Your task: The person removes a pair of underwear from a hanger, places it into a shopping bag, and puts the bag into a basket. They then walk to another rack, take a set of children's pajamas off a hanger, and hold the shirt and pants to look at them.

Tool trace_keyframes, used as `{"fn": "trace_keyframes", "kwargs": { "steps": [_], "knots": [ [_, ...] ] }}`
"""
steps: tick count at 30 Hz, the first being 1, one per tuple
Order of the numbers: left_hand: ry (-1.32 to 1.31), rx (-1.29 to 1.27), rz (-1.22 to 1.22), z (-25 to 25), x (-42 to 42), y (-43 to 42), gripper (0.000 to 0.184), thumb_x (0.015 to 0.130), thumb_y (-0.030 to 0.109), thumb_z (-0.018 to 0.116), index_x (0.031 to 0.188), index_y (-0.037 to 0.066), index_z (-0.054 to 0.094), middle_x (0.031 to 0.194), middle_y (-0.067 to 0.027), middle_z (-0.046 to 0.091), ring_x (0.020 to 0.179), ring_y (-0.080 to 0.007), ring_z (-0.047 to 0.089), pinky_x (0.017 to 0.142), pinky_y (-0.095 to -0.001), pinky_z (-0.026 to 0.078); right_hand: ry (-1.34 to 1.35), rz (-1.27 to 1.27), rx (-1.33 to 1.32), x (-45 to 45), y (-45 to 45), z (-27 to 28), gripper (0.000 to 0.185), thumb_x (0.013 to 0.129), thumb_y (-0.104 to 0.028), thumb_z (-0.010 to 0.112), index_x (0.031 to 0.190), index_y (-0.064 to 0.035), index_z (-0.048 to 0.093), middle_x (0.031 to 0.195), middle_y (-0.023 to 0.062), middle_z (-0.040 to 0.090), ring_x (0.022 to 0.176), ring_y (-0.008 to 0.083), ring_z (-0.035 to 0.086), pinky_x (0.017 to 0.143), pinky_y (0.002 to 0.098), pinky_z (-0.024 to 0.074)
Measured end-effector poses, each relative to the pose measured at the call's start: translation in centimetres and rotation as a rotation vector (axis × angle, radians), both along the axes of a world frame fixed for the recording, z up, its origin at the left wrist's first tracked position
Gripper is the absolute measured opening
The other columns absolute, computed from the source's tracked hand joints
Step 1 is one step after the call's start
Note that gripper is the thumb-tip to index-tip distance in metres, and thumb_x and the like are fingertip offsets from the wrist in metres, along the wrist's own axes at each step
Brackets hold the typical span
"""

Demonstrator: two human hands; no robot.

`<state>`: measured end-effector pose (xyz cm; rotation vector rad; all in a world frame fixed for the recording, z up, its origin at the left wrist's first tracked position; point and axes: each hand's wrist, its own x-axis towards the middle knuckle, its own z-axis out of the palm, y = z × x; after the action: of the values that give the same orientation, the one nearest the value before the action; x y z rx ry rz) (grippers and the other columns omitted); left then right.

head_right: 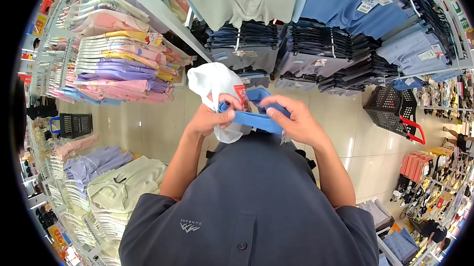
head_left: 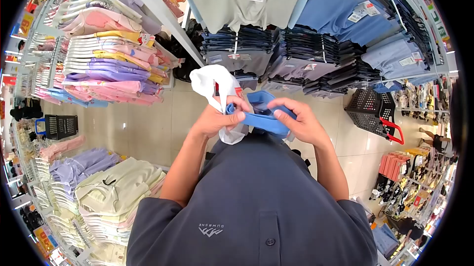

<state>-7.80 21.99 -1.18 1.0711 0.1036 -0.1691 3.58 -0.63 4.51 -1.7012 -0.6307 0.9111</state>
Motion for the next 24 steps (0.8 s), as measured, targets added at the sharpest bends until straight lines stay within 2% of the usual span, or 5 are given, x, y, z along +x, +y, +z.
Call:
{"fn": "trace_keyframes", "kwargs": {
  "steps": [6, 8, 11, 16, 24],
  "knots": [
    [0.172, 0.199, 0.035, -0.2, 1.2, -1.5, 0.018, 0.086, 0.018, 0.073, 0.088, 0.002, 0.063, 0.078, -0.0028, 0.059, 0.056, -0.0082, 0.051, 0.05, -0.0229, 0.04, -0.207, 0.281, -0.071, 2.5, -2.4, 0.6, 0.018, 0.079, -0.016, 0.072, 0.089, -0.0017, 0.066, 0.077, 0.0089, 0.063, 0.064, 0.0228, 0.058, 0.06, 0.0348, 0.0454],
    [-0.086, 0.579, -0.1, -0.8, 1.4, -1.9, 0.013, 0.085, 0.013, 0.072, 0.09, 0.003, 0.065, 0.082, -0.0017, 0.06, 0.074, -0.0134, 0.057, 0.065, -0.0266, 0.045, -0.237, 0.313, -0.066, 3.2, -2.8, 0.7, 0.019, 0.076, -0.015, 0.074, 0.086, -0.0012, 0.066, 0.076, 0.0108, 0.063, 0.065, 0.0271, 0.058, 0.061, 0.0371, 0.0444],
    [-0.041, 0.502, -0.145, -2.6, 1.7, -2.5, 0.013, 0.083, 0.013, 0.073, 0.087, 0.002, 0.067, 0.086, -0.0027, 0.062, 0.086, -0.0159, 0.057, 0.077, -0.0303, 0.044, -0.274, 0.301, -0.073, 3.3, -3.4, 1.6, 0.014, 0.075, -0.012, 0.073, 0.083, -0.0021, 0.067, 0.075, 0.0107, 0.06, 0.064, 0.029, 0.057, 0.059, 0.0373, 0.0438],
    [-0.198, 0.354, -0.041, -5.3, 2.8, -4.2, 0.011, 0.084, 0.015, 0.073, 0.086, 0.006, 0.067, 0.14, -0.0139, 0.045, 0.119, -0.0276, 0.049, 0.096, -0.0418, 0.042, -0.337, 0.358, -0.123, 2.7, -3.8, 3.4, 0.012, 0.077, -0.013, 0.071, 0.082, -0.0035, 0.066, 0.076, 0.0107, 0.056, 0.063, 0.0295, 0.056, 0.057, 0.0376, 0.0425],
    [-0.294, 0.225, -0.054, -7.0, 4.2, -5.7, 0.021, 0.082, 0.023, 0.073, 0.086, 0.004, 0.066, 0.148, -0.0127, 0.034, 0.126, -0.0321, 0.045, 0.106, -0.0451, 0.034, -0.44, 0.461, -0.147, 1.3, -3.5, 4.5, 0.011, 0.08, -0.014, 0.069, 0.082, -0.0054, 0.062, 0.077, 0.0095, 0.054, 0.066, 0.0312, 0.057, 0.056, 0.0393, 0.0422]
  ]
}}
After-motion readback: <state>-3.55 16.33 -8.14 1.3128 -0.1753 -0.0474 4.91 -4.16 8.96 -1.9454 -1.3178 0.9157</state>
